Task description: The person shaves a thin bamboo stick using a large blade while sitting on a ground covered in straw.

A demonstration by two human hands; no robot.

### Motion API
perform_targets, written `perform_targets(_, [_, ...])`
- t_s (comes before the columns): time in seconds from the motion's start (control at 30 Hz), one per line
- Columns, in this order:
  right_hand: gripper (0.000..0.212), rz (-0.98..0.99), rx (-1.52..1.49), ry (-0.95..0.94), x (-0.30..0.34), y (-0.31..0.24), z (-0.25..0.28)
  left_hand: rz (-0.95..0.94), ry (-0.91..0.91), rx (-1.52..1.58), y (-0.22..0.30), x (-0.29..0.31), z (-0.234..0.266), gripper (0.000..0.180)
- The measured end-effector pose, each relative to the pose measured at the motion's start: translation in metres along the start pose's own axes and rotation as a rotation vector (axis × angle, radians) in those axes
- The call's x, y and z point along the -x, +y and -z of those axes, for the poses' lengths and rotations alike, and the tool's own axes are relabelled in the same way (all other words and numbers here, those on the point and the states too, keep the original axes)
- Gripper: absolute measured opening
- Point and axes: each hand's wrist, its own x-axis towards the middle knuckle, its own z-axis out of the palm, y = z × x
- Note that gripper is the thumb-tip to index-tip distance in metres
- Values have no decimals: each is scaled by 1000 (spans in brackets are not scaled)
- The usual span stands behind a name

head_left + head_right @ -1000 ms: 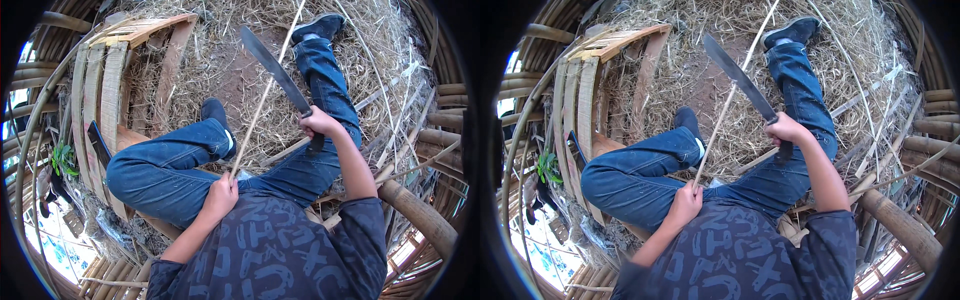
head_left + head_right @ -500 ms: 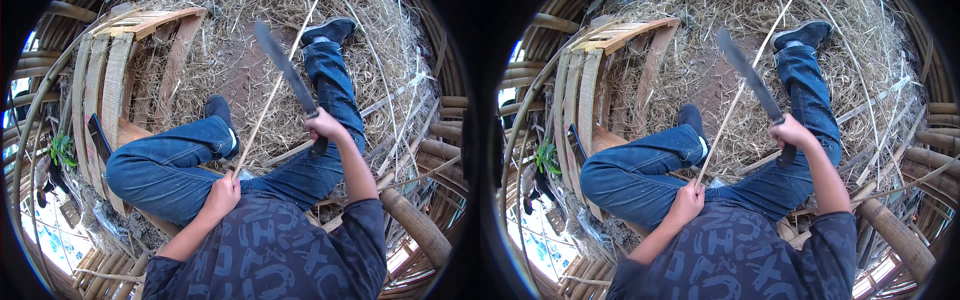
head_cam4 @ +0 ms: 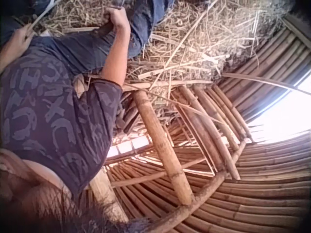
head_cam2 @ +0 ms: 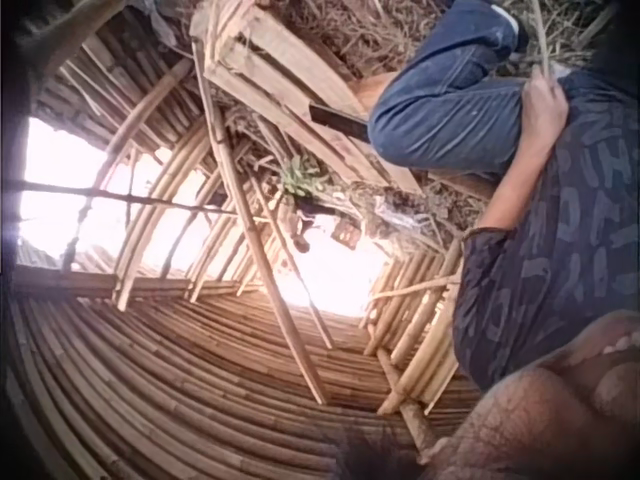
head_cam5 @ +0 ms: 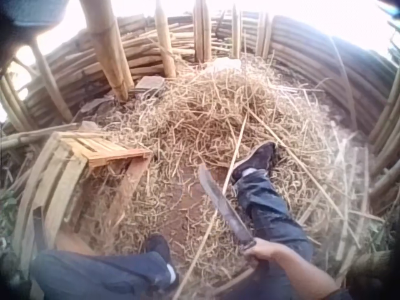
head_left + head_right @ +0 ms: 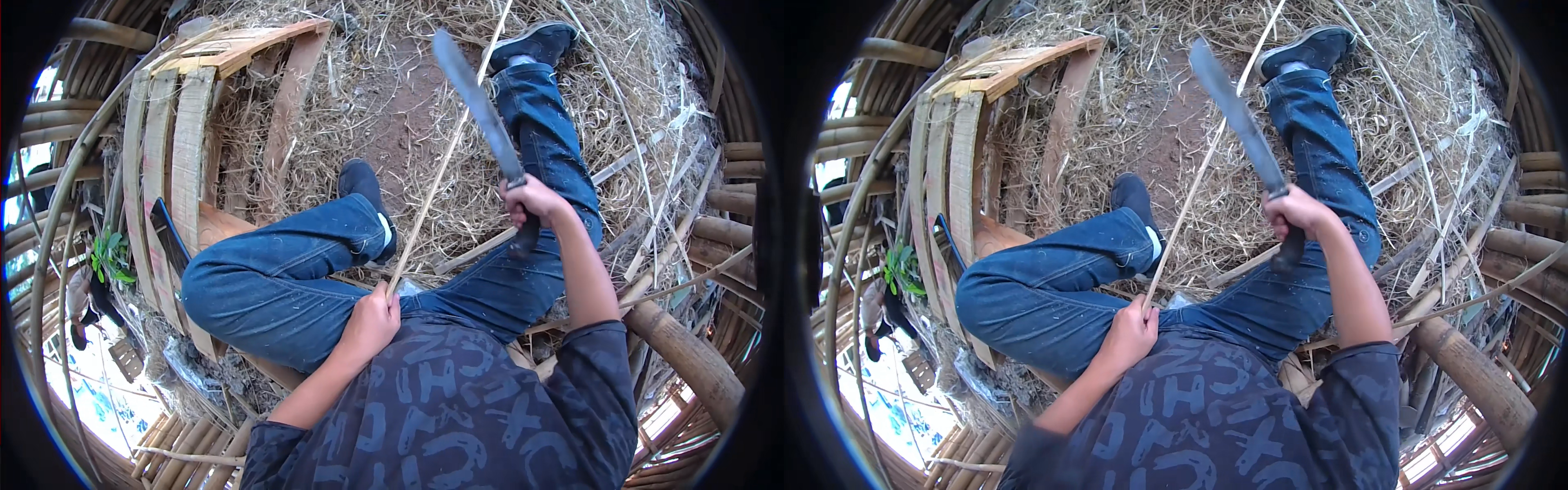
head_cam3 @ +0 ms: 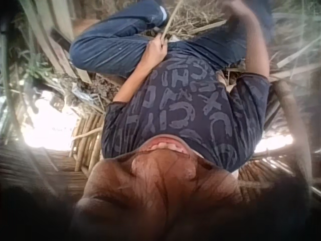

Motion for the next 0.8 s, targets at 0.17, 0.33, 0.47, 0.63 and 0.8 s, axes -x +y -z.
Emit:
perform_targets(0.17, [13, -2, 170, 17, 9, -6, 2, -18, 20, 2, 1, 0, 0, 17])
perform_targets(0.33, [17, -63, -77, -72, 9, 15, -25, -28, 15, -19, -1, 1, 0, 18])
perform_targets(0.47, [17, 24, 80, -31, 2, 15, 2, -25, 21, -9, 1, 1, 0, 19])
perform_targets(0.63, [17, -59, -126, -106, 1, 35, -38, -36, 13, 33, -2, 0, -1, 18])
perform_targets(0.8, [15, 12, -111, -43, -2, 39, -33, -19, -13, -2, 2, 0, 1, 19])
